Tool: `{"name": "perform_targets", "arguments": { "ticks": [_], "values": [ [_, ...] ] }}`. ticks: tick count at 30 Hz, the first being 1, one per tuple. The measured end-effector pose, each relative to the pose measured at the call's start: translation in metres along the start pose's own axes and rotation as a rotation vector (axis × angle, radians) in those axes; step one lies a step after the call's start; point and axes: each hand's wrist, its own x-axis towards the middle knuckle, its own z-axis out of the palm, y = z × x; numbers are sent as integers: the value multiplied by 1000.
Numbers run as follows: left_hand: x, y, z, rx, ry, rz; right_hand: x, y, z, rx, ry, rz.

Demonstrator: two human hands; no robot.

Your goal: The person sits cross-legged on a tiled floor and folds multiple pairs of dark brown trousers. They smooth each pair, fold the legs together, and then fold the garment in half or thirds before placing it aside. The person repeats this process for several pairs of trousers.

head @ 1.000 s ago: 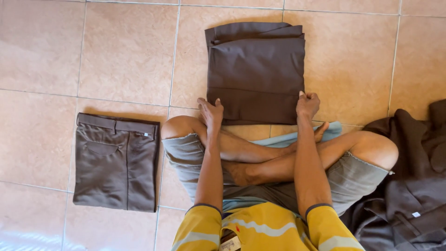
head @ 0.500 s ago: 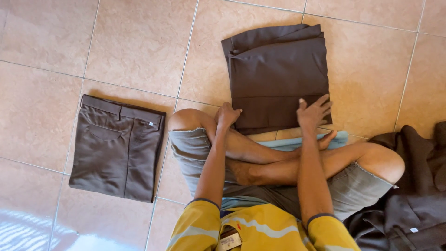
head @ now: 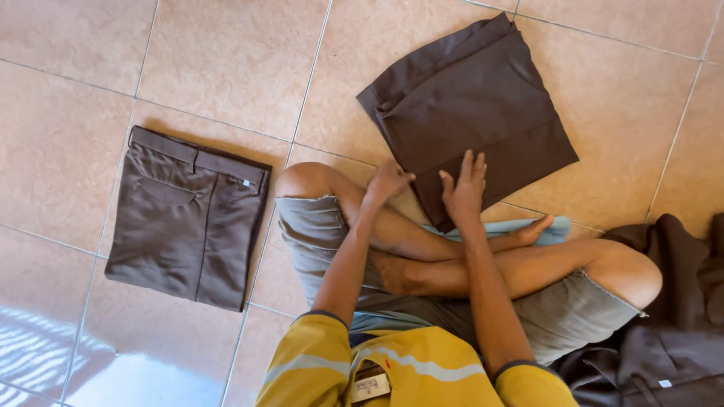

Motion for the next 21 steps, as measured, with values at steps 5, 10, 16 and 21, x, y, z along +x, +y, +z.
{"name": "perform_targets", "arguments": {
  "ticks": [5,10,16,21],
  "values": [
    [40,10,-60,310,490,114,-19,-23,9,-321,-69,-21],
    [86,-1,-74,419,564,251,-12,-7,20,-338,-91,-58],
    [95,-10,-62,419,556,299,-15,-10,20,-379,-87,-69],
    [124,-28,-47,415,630,333,-14,-10,20,-393,-79,-79]
  ]
}}
